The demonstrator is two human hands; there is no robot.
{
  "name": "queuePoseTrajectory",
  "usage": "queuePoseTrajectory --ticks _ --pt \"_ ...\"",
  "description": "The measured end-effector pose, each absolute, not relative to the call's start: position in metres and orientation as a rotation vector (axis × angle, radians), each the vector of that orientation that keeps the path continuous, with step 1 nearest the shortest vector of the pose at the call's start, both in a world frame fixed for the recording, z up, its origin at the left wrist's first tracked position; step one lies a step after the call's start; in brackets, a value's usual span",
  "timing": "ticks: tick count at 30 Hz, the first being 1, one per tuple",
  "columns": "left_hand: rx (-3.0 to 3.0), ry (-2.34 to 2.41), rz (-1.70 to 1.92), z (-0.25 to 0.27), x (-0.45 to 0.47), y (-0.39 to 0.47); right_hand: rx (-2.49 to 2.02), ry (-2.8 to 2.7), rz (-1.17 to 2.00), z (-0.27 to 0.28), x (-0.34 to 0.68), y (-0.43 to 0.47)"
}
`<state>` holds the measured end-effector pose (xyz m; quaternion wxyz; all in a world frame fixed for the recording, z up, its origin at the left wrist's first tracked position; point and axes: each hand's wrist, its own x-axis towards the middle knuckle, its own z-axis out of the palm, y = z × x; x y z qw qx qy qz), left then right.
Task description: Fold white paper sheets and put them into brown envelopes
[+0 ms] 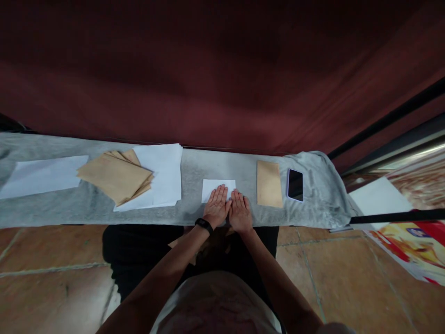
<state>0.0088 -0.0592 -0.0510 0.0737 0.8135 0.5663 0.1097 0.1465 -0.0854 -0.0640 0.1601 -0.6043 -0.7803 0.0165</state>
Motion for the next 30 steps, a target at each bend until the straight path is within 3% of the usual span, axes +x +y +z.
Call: queuePoseTrajectory --ticks 30 --pt "2.34 1.916 0.3 -0.055 -0.031 -0.04 -1.623 -2.271 0.175 -0.061 0.118 -0.034"
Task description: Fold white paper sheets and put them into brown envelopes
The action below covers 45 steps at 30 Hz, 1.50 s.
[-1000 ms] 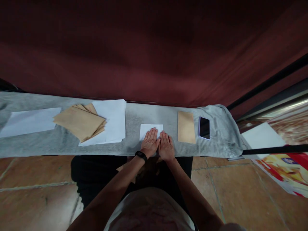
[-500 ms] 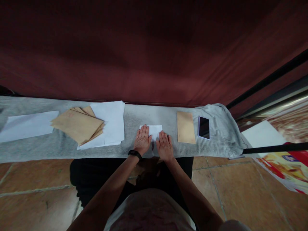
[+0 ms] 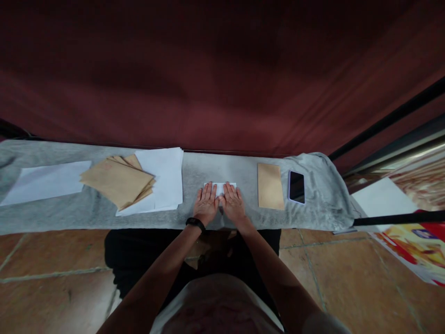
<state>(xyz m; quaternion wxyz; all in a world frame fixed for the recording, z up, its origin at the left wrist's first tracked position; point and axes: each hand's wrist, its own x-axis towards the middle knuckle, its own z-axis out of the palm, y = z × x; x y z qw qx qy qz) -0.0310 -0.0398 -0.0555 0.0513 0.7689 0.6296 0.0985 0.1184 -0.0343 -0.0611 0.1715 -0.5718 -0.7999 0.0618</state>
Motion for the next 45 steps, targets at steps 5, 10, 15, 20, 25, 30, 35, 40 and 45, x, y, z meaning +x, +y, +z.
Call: queuePoseTrajectory --ticks 5,10,15,20,25,30,35,40,45 --pt "2.327 1.975 0.324 -0.058 -0.041 -0.043 -1.684 -2.234 0.127 -0.061 0.128 -0.036" --pt "2.343 2.008 0.33 -0.058 -0.05 -0.046 -1.721 -2.225 0.111 -0.062 0.136 -0.038" --pt "2.312 2.037 0.301 -0.054 -0.057 -0.051 -1.737 -2.2 0.076 -0.063 0.145 -0.04" --pt "2.295 2.052 0.29 -0.052 -0.063 -0.053 -1.748 -2.185 0.045 -0.065 0.152 -0.043" --pt "2.293 2.073 0.291 -0.055 -0.073 -0.055 -1.774 -2.178 0.054 -0.065 0.157 -0.044" --pt "2.252 2.129 0.392 -0.05 -0.071 -0.057 -1.788 -2.097 0.059 -0.065 0.153 -0.043" --pt "2.399 1.843 0.452 -0.045 -0.039 -0.061 -1.693 -2.13 0.103 -0.059 0.129 -0.049" --pt "2.408 1.768 0.411 -0.053 -0.022 -0.067 -1.63 -2.273 0.159 -0.056 0.125 -0.061" --pt "2.333 1.907 0.438 -0.059 -0.036 -0.069 -1.672 -2.222 0.097 -0.058 0.14 -0.065"
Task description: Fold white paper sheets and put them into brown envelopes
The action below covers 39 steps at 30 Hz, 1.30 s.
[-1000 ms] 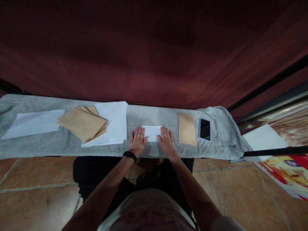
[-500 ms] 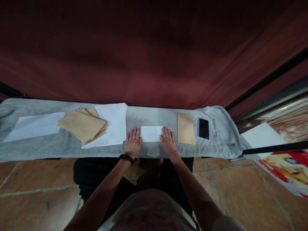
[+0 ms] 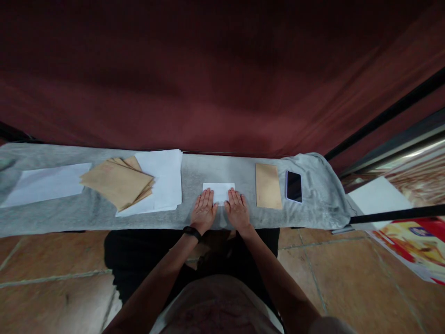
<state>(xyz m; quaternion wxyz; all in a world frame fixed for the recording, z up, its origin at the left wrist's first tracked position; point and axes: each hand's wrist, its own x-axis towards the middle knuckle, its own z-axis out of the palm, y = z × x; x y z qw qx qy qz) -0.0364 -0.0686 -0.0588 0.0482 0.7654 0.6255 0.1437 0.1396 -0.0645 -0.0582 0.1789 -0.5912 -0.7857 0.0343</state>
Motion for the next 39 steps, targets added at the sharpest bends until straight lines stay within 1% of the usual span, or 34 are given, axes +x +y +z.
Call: queuePoseTrajectory --ticks 7,12,15,25,34,39 --pt "2.252 2.02 0.449 -0.053 -0.039 -0.062 -1.687 -2.183 0.064 -0.06 0.142 -0.066" --pt "2.391 1.738 0.397 -0.048 -0.002 -0.05 -1.703 -2.205 0.067 -0.059 0.142 -0.068" --pt "2.409 1.686 0.357 -0.05 0.012 -0.042 -1.705 -2.228 0.067 -0.059 0.143 -0.068" --pt "2.392 1.859 0.339 -0.055 -0.014 -0.037 -1.7 -2.159 0.14 -0.058 0.142 -0.067" --pt "2.434 1.812 0.202 -0.053 -0.015 -0.038 -1.618 -2.251 0.295 -0.046 0.113 -0.041" --pt "2.432 1.8 0.203 -0.052 -0.016 -0.038 -1.674 -2.282 0.249 -0.053 0.111 -0.038"
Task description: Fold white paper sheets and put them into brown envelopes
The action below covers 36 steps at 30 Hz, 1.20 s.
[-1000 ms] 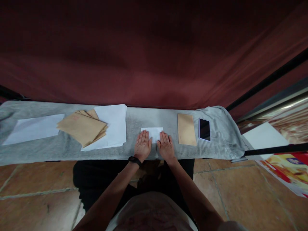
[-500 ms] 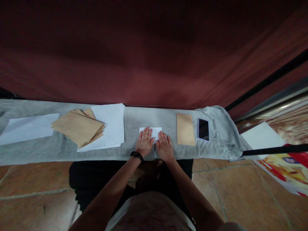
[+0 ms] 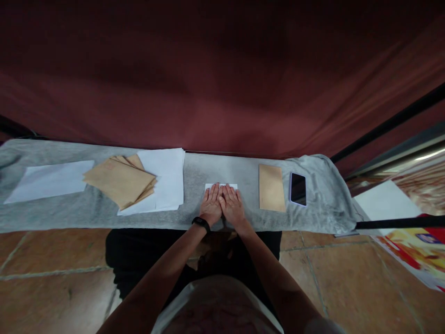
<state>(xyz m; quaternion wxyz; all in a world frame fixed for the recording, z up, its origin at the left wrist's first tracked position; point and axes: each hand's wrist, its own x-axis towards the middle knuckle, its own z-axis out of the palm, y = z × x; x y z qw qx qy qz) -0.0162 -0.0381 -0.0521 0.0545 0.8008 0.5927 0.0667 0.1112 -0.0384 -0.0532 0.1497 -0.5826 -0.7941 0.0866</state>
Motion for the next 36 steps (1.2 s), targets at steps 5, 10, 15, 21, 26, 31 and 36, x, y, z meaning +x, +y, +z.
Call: queuePoseTrajectory --ticks 5,10,15,21,26,31,36 --pt "2.395 1.81 0.304 -0.053 -0.021 -0.039 -1.658 -2.244 0.194 -0.057 0.119 -0.037" --pt "2.328 1.892 0.37 -0.055 -0.033 -0.04 -1.662 -2.183 0.182 -0.058 0.123 -0.036" --pt "2.304 1.961 0.375 -0.056 -0.044 -0.042 -1.688 -2.154 0.152 -0.059 0.125 -0.037" --pt "2.263 2.028 0.387 -0.059 -0.051 -0.045 -1.741 -2.127 0.114 -0.062 0.132 -0.038" --pt "2.223 2.058 0.463 -0.06 -0.054 -0.048 -1.774 -2.123 0.107 -0.064 0.138 -0.04" --pt "2.074 2.108 0.586 -0.056 -0.056 -0.054 -1.797 -2.103 0.077 -0.065 0.139 -0.042" --pt "1.749 2.122 0.777 -0.05 -0.05 -0.048 -1.792 -2.09 0.087 -0.066 0.138 -0.042"
